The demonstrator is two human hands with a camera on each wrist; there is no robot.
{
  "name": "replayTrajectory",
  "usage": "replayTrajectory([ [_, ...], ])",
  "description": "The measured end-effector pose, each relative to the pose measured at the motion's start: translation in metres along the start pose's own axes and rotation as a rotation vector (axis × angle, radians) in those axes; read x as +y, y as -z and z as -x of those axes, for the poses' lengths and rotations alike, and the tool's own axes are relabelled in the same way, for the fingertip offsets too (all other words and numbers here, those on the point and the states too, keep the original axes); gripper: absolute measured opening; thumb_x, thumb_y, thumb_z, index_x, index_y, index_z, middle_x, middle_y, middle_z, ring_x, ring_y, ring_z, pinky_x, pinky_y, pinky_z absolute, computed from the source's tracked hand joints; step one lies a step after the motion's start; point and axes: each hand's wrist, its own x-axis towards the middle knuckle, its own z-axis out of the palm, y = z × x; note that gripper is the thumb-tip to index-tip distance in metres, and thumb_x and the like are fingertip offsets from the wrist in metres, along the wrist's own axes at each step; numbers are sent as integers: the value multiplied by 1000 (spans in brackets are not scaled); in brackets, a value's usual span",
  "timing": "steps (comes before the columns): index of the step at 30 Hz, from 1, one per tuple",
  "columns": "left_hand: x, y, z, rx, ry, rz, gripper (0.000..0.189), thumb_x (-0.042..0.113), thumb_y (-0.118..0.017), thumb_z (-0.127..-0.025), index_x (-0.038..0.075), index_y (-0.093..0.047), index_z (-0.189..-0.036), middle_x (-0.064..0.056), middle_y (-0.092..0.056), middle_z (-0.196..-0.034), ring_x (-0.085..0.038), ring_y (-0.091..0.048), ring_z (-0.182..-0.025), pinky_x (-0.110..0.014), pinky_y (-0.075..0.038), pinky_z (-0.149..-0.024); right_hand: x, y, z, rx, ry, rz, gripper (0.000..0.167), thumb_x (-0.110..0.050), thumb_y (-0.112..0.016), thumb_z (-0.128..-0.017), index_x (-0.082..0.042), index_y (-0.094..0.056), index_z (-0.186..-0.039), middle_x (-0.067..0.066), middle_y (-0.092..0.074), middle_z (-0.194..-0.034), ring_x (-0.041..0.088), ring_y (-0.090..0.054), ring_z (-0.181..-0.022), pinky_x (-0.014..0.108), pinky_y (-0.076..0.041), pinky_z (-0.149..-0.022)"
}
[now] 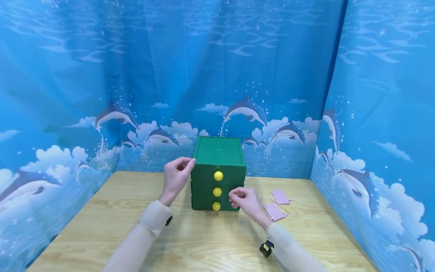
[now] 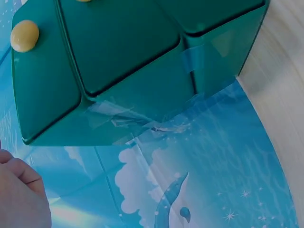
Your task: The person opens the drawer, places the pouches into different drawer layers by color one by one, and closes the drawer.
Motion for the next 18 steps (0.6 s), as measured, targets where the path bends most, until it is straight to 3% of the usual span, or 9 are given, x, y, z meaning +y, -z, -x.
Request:
replayTrajectory([
  [4,-2,2,-5,25,50,25,14,7,-68,-92,-6,-73,-90,-20,-62,-66,-8,-49,-53,-21,-40,-51,2,-3,3,-88,-9,23,19,-1,-63,-93,16,-66,-101,36,-67,-88,33,-70,-67,49,-59,-68],
  [9,-4,4,-9,27,94,27,13,9,-69,-91,-3,-74,-92,-19,-68,-80,-6,-55,-64,-24,-46,-60,9,-7,2,-154,-12,40,19,-2,-62,-94,15,-67,-102,35,-68,-90,53,-65,-79,58,-56,-72],
  [12,-7,6,-11,13,113,41,14,10,-69,-92,-3,-74,-94,-19,-69,-86,-5,-57,-69,-25,-49,-65,12,-8,0,-171,-17,45,20,-3,-62,-94,14,-67,-102,35,-68,-91,54,-65,-80,59,-55,-73],
  [18,-43,3,-16,-15,163,45,20,24,-70,-92,6,-75,-100,-13,-70,-95,-8,-59,-77,-25,-49,-69,43,-15,-12,-199,-23,56,20,-9,-65,-93,8,-70,-102,29,-70,-90,48,-67,-79,52,-59,-70],
])
